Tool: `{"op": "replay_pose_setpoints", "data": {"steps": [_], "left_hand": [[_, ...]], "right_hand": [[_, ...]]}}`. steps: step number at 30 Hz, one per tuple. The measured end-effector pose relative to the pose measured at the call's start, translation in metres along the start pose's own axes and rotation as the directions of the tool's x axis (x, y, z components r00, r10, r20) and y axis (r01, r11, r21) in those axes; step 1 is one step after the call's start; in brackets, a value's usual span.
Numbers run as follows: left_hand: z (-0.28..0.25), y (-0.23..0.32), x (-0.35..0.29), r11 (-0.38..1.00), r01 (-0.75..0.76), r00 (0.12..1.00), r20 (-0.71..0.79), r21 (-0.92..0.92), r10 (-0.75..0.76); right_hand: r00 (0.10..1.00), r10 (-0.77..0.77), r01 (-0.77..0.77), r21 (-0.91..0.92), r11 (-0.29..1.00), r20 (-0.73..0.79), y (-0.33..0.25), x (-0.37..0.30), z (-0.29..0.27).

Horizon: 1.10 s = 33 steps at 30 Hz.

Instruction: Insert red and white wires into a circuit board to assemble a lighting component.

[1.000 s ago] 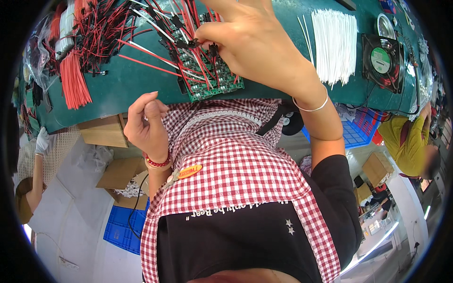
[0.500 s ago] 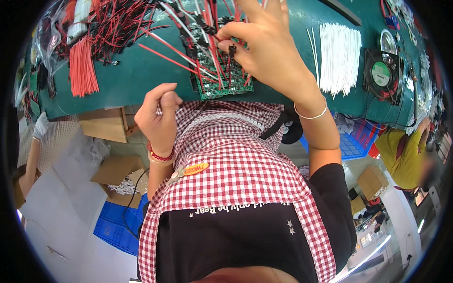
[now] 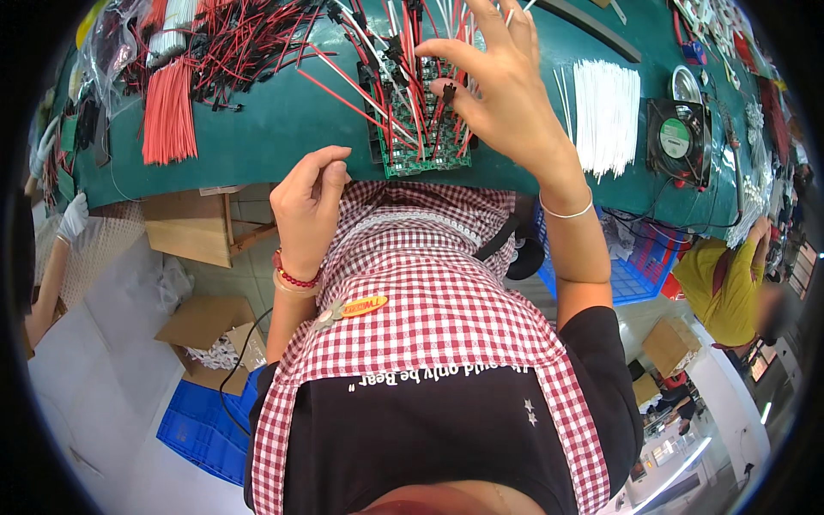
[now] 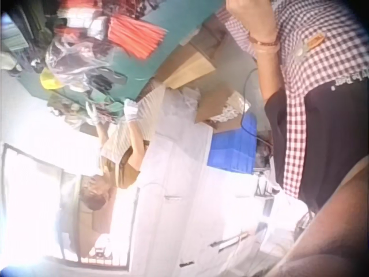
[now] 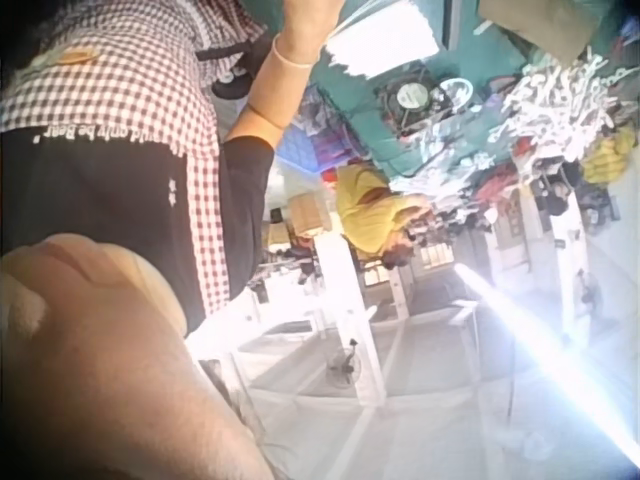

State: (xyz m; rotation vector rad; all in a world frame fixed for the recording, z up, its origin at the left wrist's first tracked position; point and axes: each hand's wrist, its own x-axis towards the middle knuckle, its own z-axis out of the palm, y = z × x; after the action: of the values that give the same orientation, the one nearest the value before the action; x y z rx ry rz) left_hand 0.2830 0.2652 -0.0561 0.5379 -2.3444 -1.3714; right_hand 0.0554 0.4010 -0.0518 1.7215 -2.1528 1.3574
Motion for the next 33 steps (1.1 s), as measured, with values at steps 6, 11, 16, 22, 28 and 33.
{"op": "replay_pose_setpoints", "data": {"steps": [6, 11, 16, 22, 28, 33], "left_hand": [[0.006, 0.001, 0.007, 0.996, -0.004, 0.997, 0.083, 0.089, -0.003], [0.018, 0.003, 0.014, 0.974, -0.052, 0.996, 0.084, 0.219, 0.034], [0.026, -0.001, 0.019, 0.998, 0.069, 0.988, 0.142, -0.013, -0.066], [0.043, 0.008, 0.038, 0.937, 0.156, 0.985, 0.124, -0.313, -0.123], [0.061, 0.016, 0.056, 0.89, 0.156, 0.986, 0.12, -0.429, -0.115], [0.061, 0.022, 0.06, 0.962, 0.061, 0.983, 0.182, -0.265, -0.012]], "right_hand": [[0.943, 0.31, -0.281, -0.215, 0.935, 0.119, -0.043, 0.005, -0.04], [0.944, 0.329, -0.323, -0.144, 0.935, 0.019, -0.04, -0.006, -0.041], [0.88, 0.453, -0.464, -0.05, 0.885, -0.143, -0.042, -0.036, -0.048], [0.887, 0.415, -0.451, -0.184, 0.873, -0.202, -0.041, -0.067, -0.033], [0.824, 0.559, -0.553, 0.088, 0.828, -0.085, -0.059, -0.065, 0.008], [0.808, 0.589, -0.573, 0.247, 0.782, 0.007, -0.063, -0.052, 0.02]]}}
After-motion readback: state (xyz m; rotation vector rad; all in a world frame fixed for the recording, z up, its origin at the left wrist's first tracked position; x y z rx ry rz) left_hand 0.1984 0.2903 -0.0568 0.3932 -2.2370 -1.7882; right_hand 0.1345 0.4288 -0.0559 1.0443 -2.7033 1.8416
